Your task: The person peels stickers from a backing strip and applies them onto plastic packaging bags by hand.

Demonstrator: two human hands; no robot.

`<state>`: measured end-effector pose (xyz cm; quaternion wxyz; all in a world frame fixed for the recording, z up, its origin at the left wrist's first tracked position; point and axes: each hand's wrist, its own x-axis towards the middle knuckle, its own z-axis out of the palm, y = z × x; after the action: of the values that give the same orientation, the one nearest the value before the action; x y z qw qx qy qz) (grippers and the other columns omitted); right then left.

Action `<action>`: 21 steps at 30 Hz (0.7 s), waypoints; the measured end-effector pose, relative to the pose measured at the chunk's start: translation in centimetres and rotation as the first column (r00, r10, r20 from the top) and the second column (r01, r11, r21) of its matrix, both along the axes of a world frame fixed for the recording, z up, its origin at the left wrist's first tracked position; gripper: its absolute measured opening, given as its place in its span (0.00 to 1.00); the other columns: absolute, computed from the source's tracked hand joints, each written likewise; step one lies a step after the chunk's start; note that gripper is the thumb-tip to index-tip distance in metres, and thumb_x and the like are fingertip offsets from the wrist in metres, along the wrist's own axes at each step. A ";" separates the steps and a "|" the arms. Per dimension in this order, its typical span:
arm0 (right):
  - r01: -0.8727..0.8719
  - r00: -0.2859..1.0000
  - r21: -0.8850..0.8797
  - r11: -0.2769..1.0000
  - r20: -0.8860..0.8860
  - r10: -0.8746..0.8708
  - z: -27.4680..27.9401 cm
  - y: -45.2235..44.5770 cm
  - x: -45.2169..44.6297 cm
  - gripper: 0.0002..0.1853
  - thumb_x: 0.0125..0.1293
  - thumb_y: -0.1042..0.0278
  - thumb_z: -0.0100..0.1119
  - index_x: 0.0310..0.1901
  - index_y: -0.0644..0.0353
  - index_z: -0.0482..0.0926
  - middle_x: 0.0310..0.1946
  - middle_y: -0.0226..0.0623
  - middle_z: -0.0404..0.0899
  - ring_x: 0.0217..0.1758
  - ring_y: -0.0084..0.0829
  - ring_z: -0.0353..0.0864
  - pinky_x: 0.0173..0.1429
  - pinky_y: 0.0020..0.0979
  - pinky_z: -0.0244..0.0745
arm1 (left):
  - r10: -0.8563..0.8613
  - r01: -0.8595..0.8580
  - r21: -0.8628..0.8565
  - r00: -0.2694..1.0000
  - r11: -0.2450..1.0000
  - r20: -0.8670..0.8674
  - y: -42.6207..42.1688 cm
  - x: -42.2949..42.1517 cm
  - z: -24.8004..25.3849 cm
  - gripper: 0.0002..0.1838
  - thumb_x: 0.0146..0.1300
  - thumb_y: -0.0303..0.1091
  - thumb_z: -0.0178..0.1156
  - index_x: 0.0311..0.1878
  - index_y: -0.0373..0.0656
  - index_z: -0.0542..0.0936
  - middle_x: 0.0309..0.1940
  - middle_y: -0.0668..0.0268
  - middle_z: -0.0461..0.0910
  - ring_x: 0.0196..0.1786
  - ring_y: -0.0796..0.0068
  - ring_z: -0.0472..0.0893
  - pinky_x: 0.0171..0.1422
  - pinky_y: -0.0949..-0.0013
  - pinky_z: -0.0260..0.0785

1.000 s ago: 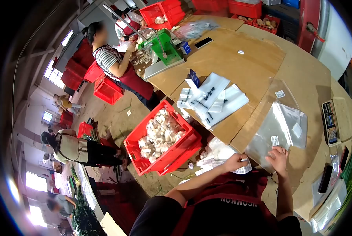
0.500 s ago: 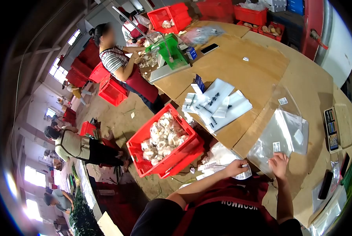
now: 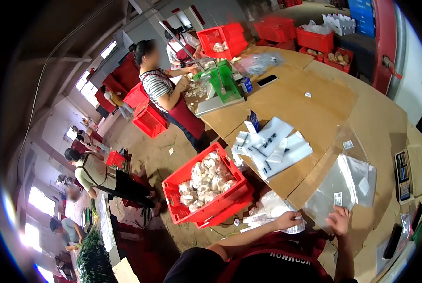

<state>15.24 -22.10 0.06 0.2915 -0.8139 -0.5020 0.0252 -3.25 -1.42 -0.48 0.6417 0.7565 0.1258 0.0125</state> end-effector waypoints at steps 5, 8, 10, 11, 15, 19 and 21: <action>0.068 0.899 -0.124 0.990 0.438 -0.007 -4.8 -1.2 0.6 0.12 0.56 0.61 0.54 0.40 0.57 0.75 0.46 0.36 0.72 0.52 0.38 0.67 0.56 0.38 0.60 | -0.020 0.020 -0.005 0.999 1.000 -0.039 0.1 -0.1 0.2 0.09 0.53 0.32 0.54 0.25 0.37 0.69 0.14 0.66 0.62 0.20 0.81 0.62 0.25 0.71 0.58; 0.195 0.558 -0.224 0.955 0.826 0.080 -8.9 -2.3 1.1 0.15 0.62 0.62 0.47 0.49 0.59 0.70 0.47 0.36 0.72 0.56 0.35 0.65 0.59 0.38 0.62 | 0.000 -0.001 -0.026 0.999 1.000 -0.033 -0.2 -0.6 0.3 0.09 0.53 0.33 0.54 0.25 0.37 0.70 0.13 0.65 0.64 0.19 0.79 0.63 0.25 0.70 0.59; 0.249 0.473 -0.272 0.930 0.872 0.128 -9.9 -2.8 1.1 0.17 0.65 0.63 0.44 0.53 0.61 0.66 0.48 0.37 0.71 0.58 0.34 0.65 0.60 0.38 0.63 | 0.043 -0.043 -0.006 0.998 0.999 -0.044 -0.3 -0.9 -0.8 0.10 0.53 0.35 0.55 0.24 0.37 0.70 0.13 0.62 0.64 0.19 0.77 0.63 0.25 0.69 0.59; 0.312 0.519 -0.259 0.914 0.853 0.065 -10.1 -2.9 1.2 0.18 0.66 0.61 0.41 0.54 0.60 0.65 0.49 0.37 0.69 0.57 0.33 0.64 0.61 0.37 0.60 | 0.042 -0.042 -0.005 0.998 0.999 -0.044 -0.2 -0.9 -0.6 0.10 0.53 0.35 0.55 0.24 0.37 0.70 0.13 0.62 0.64 0.19 0.77 0.63 0.25 0.69 0.59; 0.324 0.834 -0.158 0.933 0.512 -0.203 -8.9 -3.4 1.1 0.19 0.67 0.60 0.38 0.55 0.60 0.64 0.52 0.38 0.67 0.57 0.33 0.64 0.62 0.35 0.57 | 0.021 -0.021 0.001 0.996 1.000 -0.090 -0.1 -1.2 0.3 0.11 0.53 0.36 0.55 0.25 0.36 0.71 0.13 0.60 0.64 0.18 0.76 0.64 0.25 0.67 0.59; 0.305 0.915 -0.118 0.945 0.310 -0.257 -7.2 -4.0 1.4 0.19 0.67 0.60 0.38 0.55 0.61 0.64 0.52 0.38 0.66 0.57 0.32 0.64 0.61 0.34 0.58 | -0.098 0.108 0.048 0.980 0.993 -0.175 0.5 -1.3 -2.2 0.16 0.56 0.33 0.55 0.47 0.37 0.73 0.22 0.66 0.74 0.26 0.83 0.69 0.32 0.73 0.65; 0.297 0.932 -0.117 0.948 0.253 -0.261 -6.9 -4.4 1.8 0.19 0.67 0.60 0.38 0.55 0.61 0.64 0.53 0.38 0.66 0.57 0.32 0.64 0.61 0.34 0.58 | -0.029 0.033 0.030 0.993 0.999 -0.118 -0.3 -1.3 -1.0 0.11 0.54 0.35 0.55 0.36 0.36 0.72 0.18 0.63 0.69 0.22 0.79 0.67 0.29 0.70 0.63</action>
<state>17.09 -26.49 -6.84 0.1674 -0.8942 -0.4085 -0.0740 -4.58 -1.68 -1.49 0.6212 0.7679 0.1513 -0.0401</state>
